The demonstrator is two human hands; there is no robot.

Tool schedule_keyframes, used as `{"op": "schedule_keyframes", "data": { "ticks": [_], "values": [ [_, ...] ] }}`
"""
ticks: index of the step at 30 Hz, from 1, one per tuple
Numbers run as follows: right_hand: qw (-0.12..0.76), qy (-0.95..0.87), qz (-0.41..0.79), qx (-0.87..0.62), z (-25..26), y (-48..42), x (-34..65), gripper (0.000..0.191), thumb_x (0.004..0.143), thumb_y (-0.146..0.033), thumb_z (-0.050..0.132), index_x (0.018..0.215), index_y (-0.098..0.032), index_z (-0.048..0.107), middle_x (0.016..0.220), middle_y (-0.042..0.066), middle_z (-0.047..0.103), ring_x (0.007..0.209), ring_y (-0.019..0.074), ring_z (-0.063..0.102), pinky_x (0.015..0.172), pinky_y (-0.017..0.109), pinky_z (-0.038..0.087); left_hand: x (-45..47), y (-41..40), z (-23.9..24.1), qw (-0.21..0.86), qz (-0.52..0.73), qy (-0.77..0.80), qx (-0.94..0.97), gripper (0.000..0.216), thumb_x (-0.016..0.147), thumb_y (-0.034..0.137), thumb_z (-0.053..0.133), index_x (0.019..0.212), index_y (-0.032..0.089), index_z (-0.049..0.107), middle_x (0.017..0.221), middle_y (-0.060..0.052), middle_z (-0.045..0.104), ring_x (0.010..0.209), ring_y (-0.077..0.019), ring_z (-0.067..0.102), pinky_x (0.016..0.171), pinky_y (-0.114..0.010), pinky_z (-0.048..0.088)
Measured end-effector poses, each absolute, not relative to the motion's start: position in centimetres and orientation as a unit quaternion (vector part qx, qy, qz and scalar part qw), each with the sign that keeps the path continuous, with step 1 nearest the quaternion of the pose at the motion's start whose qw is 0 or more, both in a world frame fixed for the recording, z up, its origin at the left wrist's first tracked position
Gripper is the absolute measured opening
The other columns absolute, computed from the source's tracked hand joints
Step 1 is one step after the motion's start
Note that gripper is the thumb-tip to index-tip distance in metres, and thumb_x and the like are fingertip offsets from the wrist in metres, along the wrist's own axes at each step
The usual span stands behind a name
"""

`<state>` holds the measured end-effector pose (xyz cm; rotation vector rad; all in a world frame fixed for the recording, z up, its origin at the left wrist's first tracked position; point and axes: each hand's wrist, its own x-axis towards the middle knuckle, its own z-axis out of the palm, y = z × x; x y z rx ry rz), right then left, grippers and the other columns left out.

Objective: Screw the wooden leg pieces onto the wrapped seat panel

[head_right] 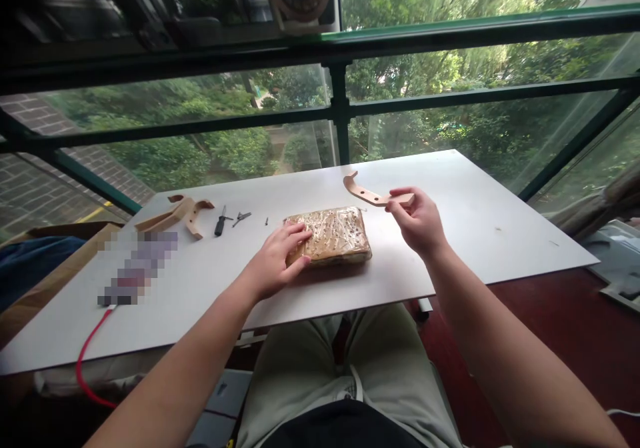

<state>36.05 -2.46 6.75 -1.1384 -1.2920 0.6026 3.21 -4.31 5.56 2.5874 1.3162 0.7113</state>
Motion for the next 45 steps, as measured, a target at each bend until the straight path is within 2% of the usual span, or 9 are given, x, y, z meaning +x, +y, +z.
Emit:
{"op": "schedule_keyframes", "data": {
  "ticks": [5, 13, 16, 20, 23, 30, 34, 39, 45],
  "values": [
    [0.642, -0.556, 0.25, -0.466, 6.8, -3.1, 37.1, 0.025, 0.083, -0.035, 0.074, 0.099, -0.017, 0.07, 0.078, 0.004, 0.072, 0.071, 0.0153, 0.069, 0.071, 0.029, 0.055, 3.5, -6.0, 3.9, 0.051, 0.251, 0.47, 0.845, 0.052, 0.092, 0.043, 0.056, 0.141, 0.024, 0.052, 0.154, -0.007, 0.043, 0.147, -0.0301, 0.031, 0.123, -0.05, 0.027],
    [0.63, -0.575, 0.256, -0.454, 5.3, -5.1, 34.9, 0.025, 0.085, -0.04, 0.071, 0.094, -0.018, 0.063, 0.075, 0.003, 0.067, 0.065, 0.0174, 0.067, 0.062, 0.031, 0.054, 2.6, -8.3, 4.6, 0.073, 0.23, 0.483, 0.842, 0.053, 0.092, 0.043, 0.057, 0.142, 0.026, 0.051, 0.155, -0.006, 0.042, 0.148, -0.0298, 0.029, 0.123, -0.05, 0.027],
    [0.585, -0.63, 0.178, -0.479, 4.8, -6.2, 33.9, 0.023, 0.087, -0.038, 0.069, 0.099, -0.02, 0.061, 0.082, 0.003, 0.066, 0.068, 0.0167, 0.066, 0.064, 0.031, 0.053, 2.4, -7.8, 5.7, 0.086, 0.212, 0.484, 0.845, 0.049, 0.091, 0.046, 0.057, 0.136, 0.027, 0.057, 0.15, -0.006, 0.048, 0.143, -0.0306, 0.036, 0.12, -0.053, 0.03],
    [0.528, -0.705, 0.024, -0.472, 5.1, -7.0, 33.0, 0.023, 0.086, -0.032, 0.07, 0.102, -0.021, 0.06, 0.091, 0.004, 0.066, 0.079, 0.0168, 0.066, 0.072, 0.03, 0.052, 2.9, -5.6, 8.0, 0.099, 0.218, 0.492, 0.837, 0.033, 0.092, 0.047, 0.056, 0.111, 0.025, 0.07, 0.13, -0.005, 0.064, 0.134, -0.0295, 0.047, 0.116, -0.052, 0.034],
    [0.515, -0.72, -0.011, -0.465, 5.5, -6.9, 32.7, 0.022, 0.086, -0.031, 0.07, 0.102, -0.02, 0.058, 0.09, 0.004, 0.066, 0.077, 0.0162, 0.064, 0.071, 0.029, 0.051, 4.3, -2.9, 9.9, 0.128, 0.237, 0.489, 0.829, 0.036, 0.092, 0.048, 0.055, 0.117, 0.024, 0.067, 0.125, -0.006, 0.067, 0.121, -0.0266, 0.059, 0.109, -0.048, 0.042],
    [0.498, -0.739, -0.018, -0.453, 5.2, -6.8, 32.4, 0.025, 0.085, -0.029, 0.071, 0.104, -0.018, 0.057, 0.091, 0.006, 0.066, 0.081, 0.0188, 0.065, 0.073, 0.031, 0.052, 10.0, 4.7, 11.9, 0.272, 0.252, 0.44, 0.818, 0.051, 0.088, 0.048, 0.061, 0.129, 0.017, 0.059, 0.126, -0.011, 0.068, 0.11, -0.0233, 0.066, 0.096, -0.039, 0.053],
    [0.521, -0.715, -0.024, -0.465, 5.6, -6.7, 33.1, 0.026, 0.084, -0.027, 0.072, 0.105, -0.019, 0.058, 0.092, 0.006, 0.066, 0.082, 0.0186, 0.065, 0.074, 0.031, 0.052, 12.4, 7.0, 12.4, 0.344, 0.197, 0.389, 0.831, 0.041, 0.086, 0.041, 0.063, 0.122, 0.02, 0.063, 0.116, -0.008, 0.072, 0.1, -0.0207, 0.07, 0.083, -0.032, 0.057],
    [0.526, -0.718, 0.003, -0.456, 6.6, -6.7, 33.1, 0.026, 0.084, -0.026, 0.072, 0.106, -0.022, 0.058, 0.094, 0.007, 0.066, 0.085, 0.0206, 0.064, 0.075, 0.034, 0.052, 13.2, 7.6, 12.0, 0.343, 0.22, 0.366, 0.836, 0.029, 0.086, 0.04, 0.063, 0.106, 0.019, 0.063, 0.101, -0.005, 0.074, 0.089, -0.0191, 0.072, 0.074, -0.029, 0.056],
    [0.5, -0.763, 0.072, -0.403, 5.0, -6.9, 31.8, 0.032, 0.08, -0.019, 0.073, 0.107, -0.022, 0.055, 0.09, 0.007, 0.064, 0.087, 0.024, 0.061, 0.078, 0.041, 0.052, 12.8, 7.3, 9.6, 0.328, 0.222, 0.389, 0.832, 0.019, 0.084, 0.034, 0.063, 0.094, 0.018, 0.06, 0.09, -0.005, 0.074, 0.083, -0.0189, 0.071, 0.073, -0.03, 0.056]
  ]
}}
